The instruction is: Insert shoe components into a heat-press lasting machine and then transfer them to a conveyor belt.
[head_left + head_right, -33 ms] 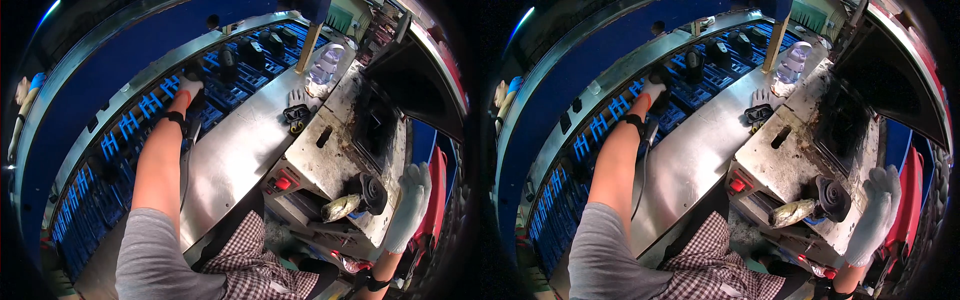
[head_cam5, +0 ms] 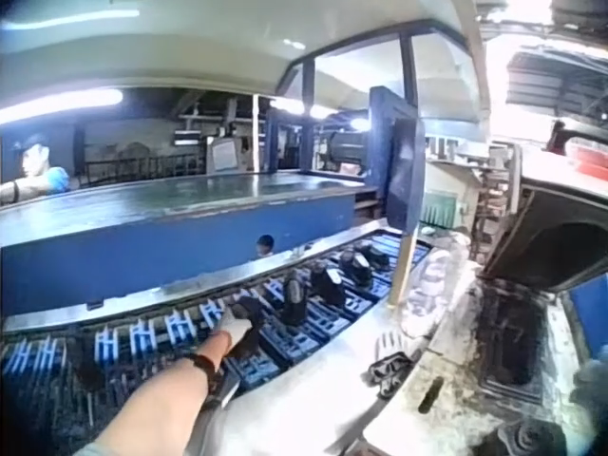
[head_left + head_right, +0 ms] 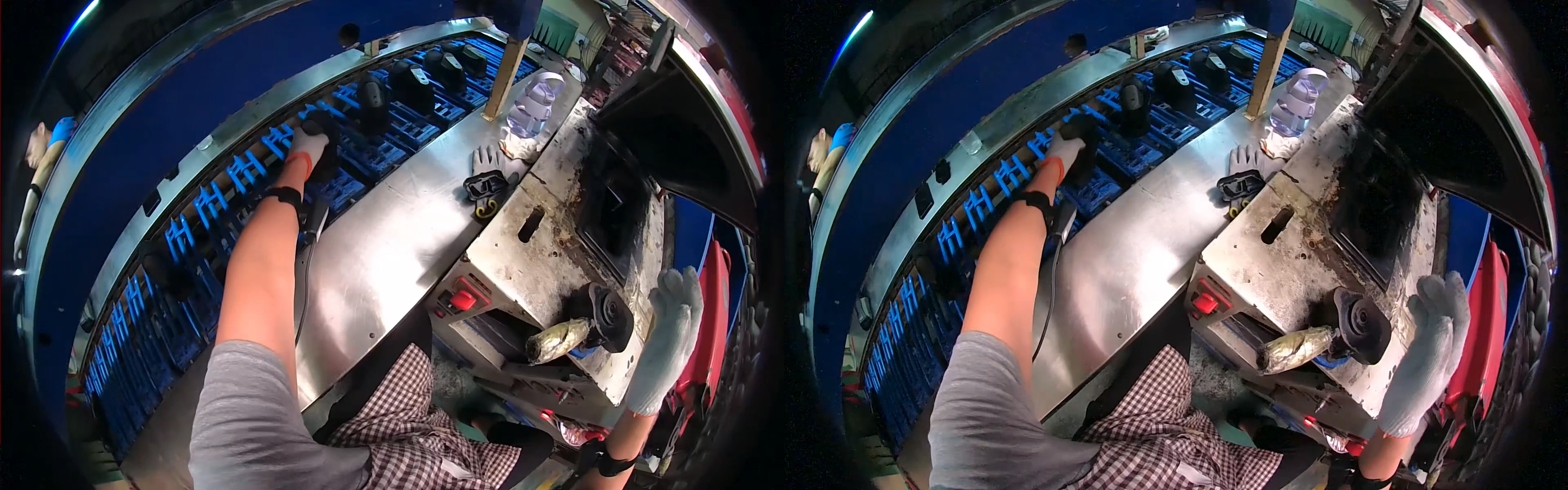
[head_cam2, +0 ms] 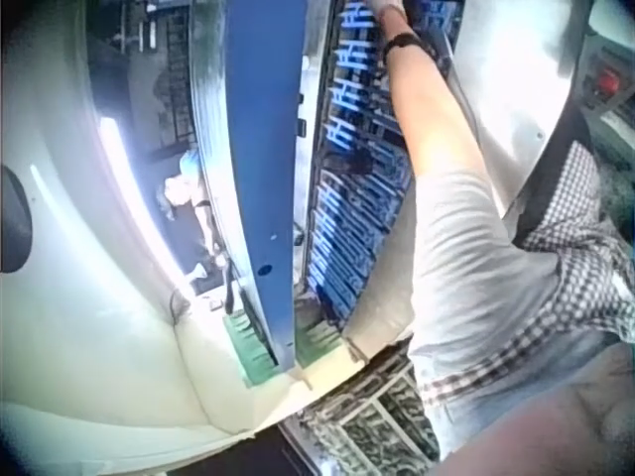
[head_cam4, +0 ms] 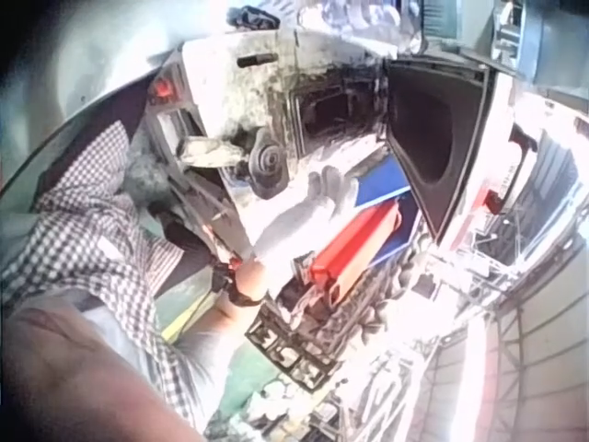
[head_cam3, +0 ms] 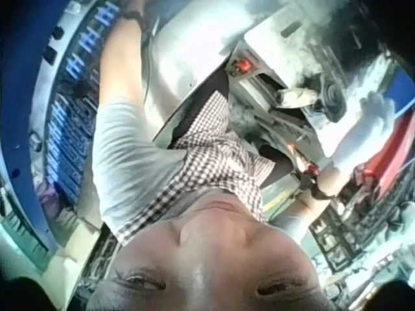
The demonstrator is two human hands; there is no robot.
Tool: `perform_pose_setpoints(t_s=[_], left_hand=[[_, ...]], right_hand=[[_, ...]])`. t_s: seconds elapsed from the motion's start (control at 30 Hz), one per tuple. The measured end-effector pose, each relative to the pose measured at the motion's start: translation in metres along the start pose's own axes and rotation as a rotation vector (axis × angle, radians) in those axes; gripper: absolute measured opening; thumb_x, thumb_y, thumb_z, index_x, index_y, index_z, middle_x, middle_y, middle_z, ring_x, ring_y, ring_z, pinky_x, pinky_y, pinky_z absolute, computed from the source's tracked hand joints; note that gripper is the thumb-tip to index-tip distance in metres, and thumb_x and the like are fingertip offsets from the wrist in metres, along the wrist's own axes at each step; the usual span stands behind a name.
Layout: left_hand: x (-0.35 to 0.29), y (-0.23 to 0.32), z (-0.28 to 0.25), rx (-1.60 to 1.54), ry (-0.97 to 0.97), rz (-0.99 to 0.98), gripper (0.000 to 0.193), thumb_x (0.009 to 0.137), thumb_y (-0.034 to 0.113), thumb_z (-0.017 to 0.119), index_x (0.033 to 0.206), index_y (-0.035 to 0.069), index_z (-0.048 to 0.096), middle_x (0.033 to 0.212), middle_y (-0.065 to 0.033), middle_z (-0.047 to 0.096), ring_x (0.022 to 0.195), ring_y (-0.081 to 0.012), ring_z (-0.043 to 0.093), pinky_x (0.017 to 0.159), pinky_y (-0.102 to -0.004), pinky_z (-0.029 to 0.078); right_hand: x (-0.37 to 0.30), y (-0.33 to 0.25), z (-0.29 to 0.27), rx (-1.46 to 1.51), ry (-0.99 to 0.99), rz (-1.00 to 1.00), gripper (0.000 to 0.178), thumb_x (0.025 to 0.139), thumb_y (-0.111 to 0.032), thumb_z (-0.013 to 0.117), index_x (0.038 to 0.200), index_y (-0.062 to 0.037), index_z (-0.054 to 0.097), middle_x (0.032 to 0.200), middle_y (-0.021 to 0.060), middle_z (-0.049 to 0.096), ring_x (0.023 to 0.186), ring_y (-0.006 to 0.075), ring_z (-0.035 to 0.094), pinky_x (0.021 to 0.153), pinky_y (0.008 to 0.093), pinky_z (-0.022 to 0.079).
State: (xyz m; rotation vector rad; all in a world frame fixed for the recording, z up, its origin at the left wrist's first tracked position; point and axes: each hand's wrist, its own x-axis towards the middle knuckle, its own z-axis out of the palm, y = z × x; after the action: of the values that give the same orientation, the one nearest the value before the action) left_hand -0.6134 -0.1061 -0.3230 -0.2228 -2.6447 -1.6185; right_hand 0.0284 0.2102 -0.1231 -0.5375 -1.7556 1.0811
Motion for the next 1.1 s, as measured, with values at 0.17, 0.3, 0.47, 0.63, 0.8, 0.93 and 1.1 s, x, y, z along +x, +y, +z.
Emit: perform_pose_setpoints(t_s=[0.17,0.3,0.47,0.63,0.8,0.93,1.1], left_hand=[[-0.079,0.003,-0.029,0.118,-0.08,0.053,0.087,0.091,0.048,0.074,0.153,-0.005,0.044,0.147,-0.0291,0.06,0.14,-0.0408,0.057,0.117,-0.0441,0.043],[-0.168,0.034,-0.086,0.258,-0.029,-0.027,0.101,0.093,0.059,0.069,0.166,0.0,0.033,0.169,-0.0288,0.036,0.155,-0.0417,0.039,0.127,-0.042,0.031],[-0.209,-0.024,-0.239,1.098,0.662,-0.5,0.088,0.077,0.051,0.083,0.146,0.006,0.053,0.146,-0.0228,0.061,0.133,-0.0395,0.062,0.111,-0.047,0.05],[-0.223,-0.18,-0.389,0.311,0.873,-0.594,0.099,0.064,0.035,0.093,0.147,0.001,0.05,0.141,-0.0192,0.064,0.126,-0.034,0.065,0.104,-0.0487,0.054],[-0.227,-0.169,-0.331,-0.385,0.549,-0.546,0.062,0.071,0.026,0.088,0.126,0.005,0.069,0.114,-0.0163,0.075,0.093,-0.0335,0.075,0.086,-0.0563,0.06],[-0.273,-0.151,-0.294,-0.961,0.217,-0.383,0.046,0.091,0.034,0.076,0.133,0.017,0.067,0.129,-0.0047,0.072,0.12,-0.0284,0.067,0.104,-0.0494,0.052],[-0.293,-0.091,-0.234,-1.148,-0.065,-0.347,0.054,0.091,0.024,0.067,0.139,0.0,0.061,0.137,-0.0174,0.067,0.125,-0.0335,0.067,0.112,-0.0489,0.053]], right_hand=[[-0.003,0.0,0.016,0.018,-0.032,0.068,0.037,0.109,-0.009,0.049,0.14,0.0093,0.059,0.14,0.0196,0.063,0.129,0.0295,0.063,0.114,0.0409,0.049],[-0.004,0.004,-0.015,-0.504,0.005,-0.112,0.036,0.11,-0.008,0.052,0.14,0.0081,0.061,0.142,0.0172,0.064,0.131,0.0258,0.062,0.115,0.0369,0.047],[-0.006,0.019,-0.035,-0.421,0.001,-0.049,0.034,0.109,-0.002,0.049,0.137,0.0107,0.064,0.149,0.0168,0.06,0.138,0.0263,0.058,0.116,0.0358,0.049],[-0.015,0.039,-0.019,-0.233,-0.092,-0.034,0.037,0.111,-0.003,0.044,0.143,0.0103,0.059,0.147,0.0171,0.059,0.136,0.0263,0.059,0.116,0.036,0.05],[-0.029,0.03,-0.038,-0.144,-0.053,0.015,0.051,0.116,-0.022,0.034,0.155,0.0099,0.041,0.148,0.0217,0.056,0.137,0.0323,0.059,0.119,0.0413,0.047],[-0.028,0.018,-0.035,0.009,-0.01,0.069,0.04,0.108,-0.011,0.05,0.142,0.0088,0.058,0.138,0.0175,0.064,0.126,0.0265,0.065,0.112,0.0385,0.05],[-0.024,-0.048,0.048,-0.134,-0.432,0.047,0.038,0.103,-0.013,0.056,0.137,0.0024,0.065,0.139,0.0166,0.067,0.126,0.0254,0.066,0.112,0.0365,0.049]])
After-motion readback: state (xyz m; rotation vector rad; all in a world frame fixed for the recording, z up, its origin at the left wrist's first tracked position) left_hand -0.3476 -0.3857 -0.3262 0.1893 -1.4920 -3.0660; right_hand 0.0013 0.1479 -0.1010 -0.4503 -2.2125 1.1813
